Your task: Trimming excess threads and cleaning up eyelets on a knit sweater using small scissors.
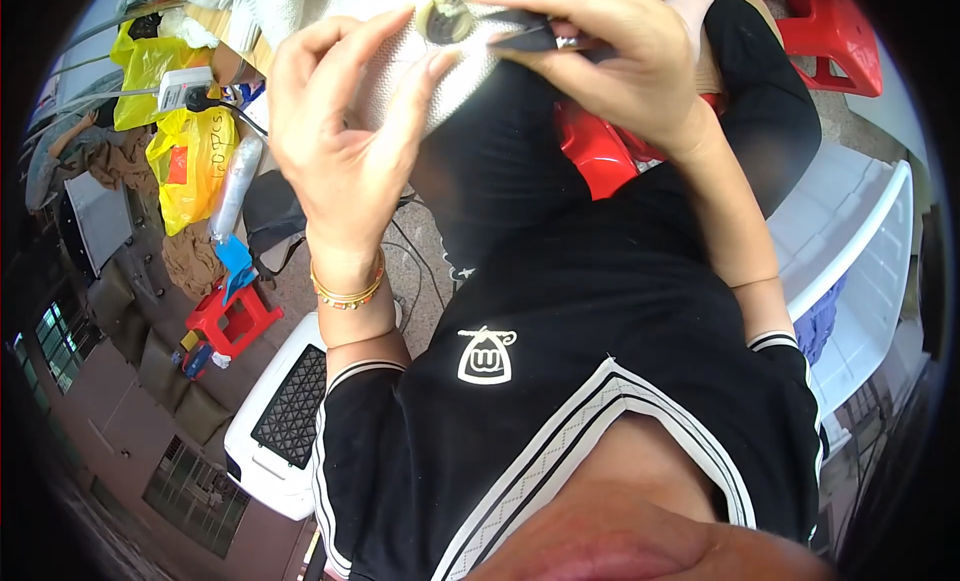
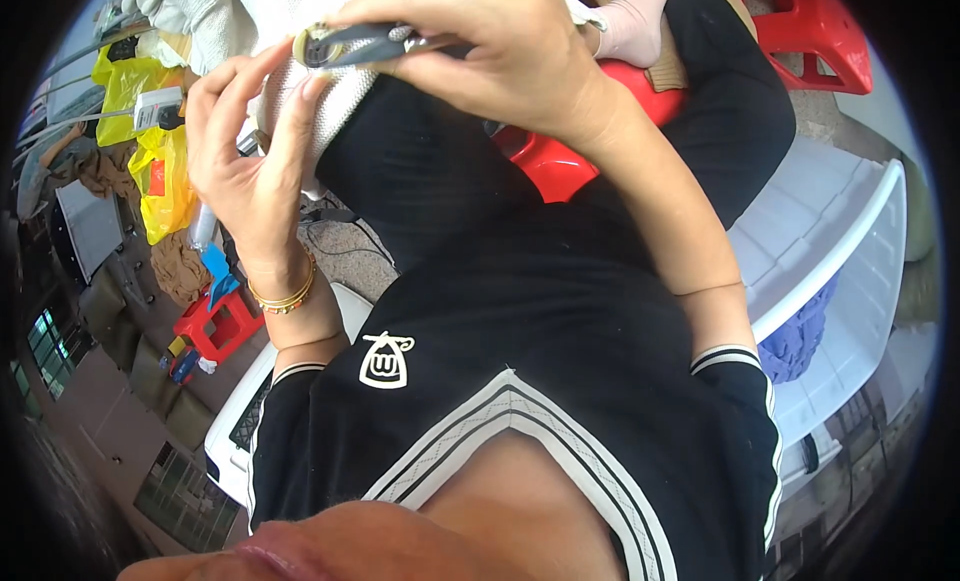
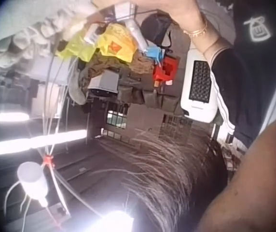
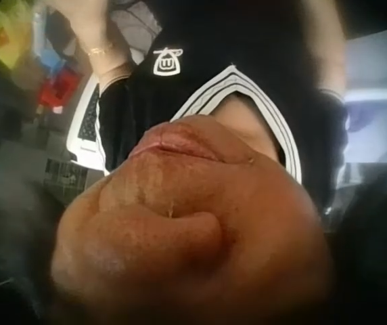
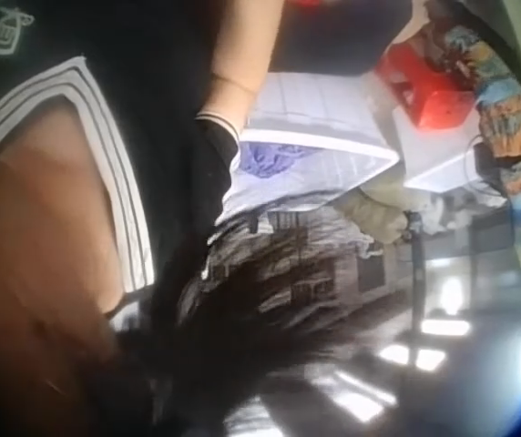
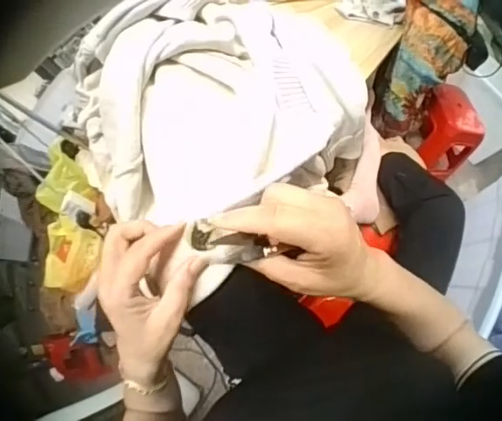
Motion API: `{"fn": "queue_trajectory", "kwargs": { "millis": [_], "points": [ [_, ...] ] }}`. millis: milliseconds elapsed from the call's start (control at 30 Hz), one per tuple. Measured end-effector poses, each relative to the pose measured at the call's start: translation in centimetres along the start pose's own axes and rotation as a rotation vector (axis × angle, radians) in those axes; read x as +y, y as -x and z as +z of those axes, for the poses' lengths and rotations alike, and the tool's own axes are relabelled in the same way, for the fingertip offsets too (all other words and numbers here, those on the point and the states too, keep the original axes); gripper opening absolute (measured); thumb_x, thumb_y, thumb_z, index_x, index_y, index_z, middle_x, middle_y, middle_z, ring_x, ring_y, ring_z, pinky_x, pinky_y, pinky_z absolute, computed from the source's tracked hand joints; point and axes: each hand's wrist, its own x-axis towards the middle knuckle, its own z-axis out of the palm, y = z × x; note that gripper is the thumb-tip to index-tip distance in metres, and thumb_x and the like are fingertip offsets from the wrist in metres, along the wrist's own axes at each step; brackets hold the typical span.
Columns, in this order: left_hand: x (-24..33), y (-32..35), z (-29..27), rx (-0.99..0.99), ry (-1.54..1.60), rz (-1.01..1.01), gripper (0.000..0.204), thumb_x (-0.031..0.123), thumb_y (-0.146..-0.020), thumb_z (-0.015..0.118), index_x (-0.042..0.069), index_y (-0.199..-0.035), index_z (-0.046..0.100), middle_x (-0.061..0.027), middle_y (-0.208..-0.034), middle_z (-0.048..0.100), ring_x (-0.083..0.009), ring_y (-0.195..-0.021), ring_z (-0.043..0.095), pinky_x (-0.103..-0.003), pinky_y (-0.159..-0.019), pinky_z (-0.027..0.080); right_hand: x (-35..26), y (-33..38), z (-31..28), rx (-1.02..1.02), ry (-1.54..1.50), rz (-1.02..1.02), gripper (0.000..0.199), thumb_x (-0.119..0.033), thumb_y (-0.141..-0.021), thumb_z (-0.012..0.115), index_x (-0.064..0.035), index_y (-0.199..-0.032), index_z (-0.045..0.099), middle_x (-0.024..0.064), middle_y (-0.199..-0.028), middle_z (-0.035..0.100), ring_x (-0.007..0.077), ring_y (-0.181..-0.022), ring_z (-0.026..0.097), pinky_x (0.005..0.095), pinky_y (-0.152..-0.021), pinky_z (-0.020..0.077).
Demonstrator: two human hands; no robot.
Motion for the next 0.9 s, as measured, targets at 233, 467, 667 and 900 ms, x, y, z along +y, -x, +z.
{"fn": "queue_trajectory", "kwargs": {
  "millis": [233, 467, 667, 900],
  "points": [
    [-0.4, -0.1, 1.0, -0.009, 0.130, -0.094, 0.031, 0.008, -0.074, 0.082, 0.006, -0.105, 0.075, -0.0063, -0.094, 0.060, -0.0167, -0.084, 0.059, -0.028, -0.076, 0.048, 2.3, -0.1, 1.4, -0.008, -0.133, 0.140, 0.043, 0.006, -0.072, 0.067, -0.0005, -0.114, 0.070, 0.0112, -0.082, 0.068, 0.0195, -0.065, 0.062, 0.0277, -0.060, 0.0473],
    [-0.1, -0.5, 1.4, 0.001, 0.154, -0.173, 0.028, 0.007, -0.074, 0.082, 0.005, -0.101, 0.076, -0.0058, -0.092, 0.061, -0.0162, -0.084, 0.060, -0.027, -0.075, 0.048, 5.3, -0.2, 3.4, 0.155, -0.063, -0.287, 0.027, 0.003, -0.083, 0.066, 0.0031, -0.110, 0.069, 0.0133, -0.088, 0.071, 0.0209, -0.077, 0.069, 0.0272, -0.068, 0.0521],
    [0.5, -0.7, 1.2, 0.051, 0.017, -0.155, 0.025, 0.008, -0.073, 0.084, 0.005, -0.096, 0.076, -0.0057, -0.090, 0.061, -0.0168, -0.083, 0.060, -0.027, -0.074, 0.049, 2.2, -0.5, 2.5, 0.067, -0.129, 0.115, 0.019, 0.000, -0.085, 0.068, 0.0041, -0.104, 0.070, 0.0136, -0.086, 0.071, 0.0194, -0.074, 0.068, 0.0277, -0.067, 0.0513],
    [0.6, -1.4, 1.3, 0.020, 0.090, -0.214, 0.018, 0.007, -0.076, 0.083, 0.004, -0.092, 0.076, -0.0056, -0.090, 0.062, -0.0163, -0.082, 0.061, -0.028, -0.074, 0.050, 2.8, -0.6, 2.6, 0.114, -0.154, 0.124, 0.016, -0.001, -0.086, 0.068, 0.0044, -0.101, 0.071, 0.0137, -0.084, 0.070, 0.0195, -0.073, 0.067, 0.0278, -0.066, 0.0509]
  ]
}}
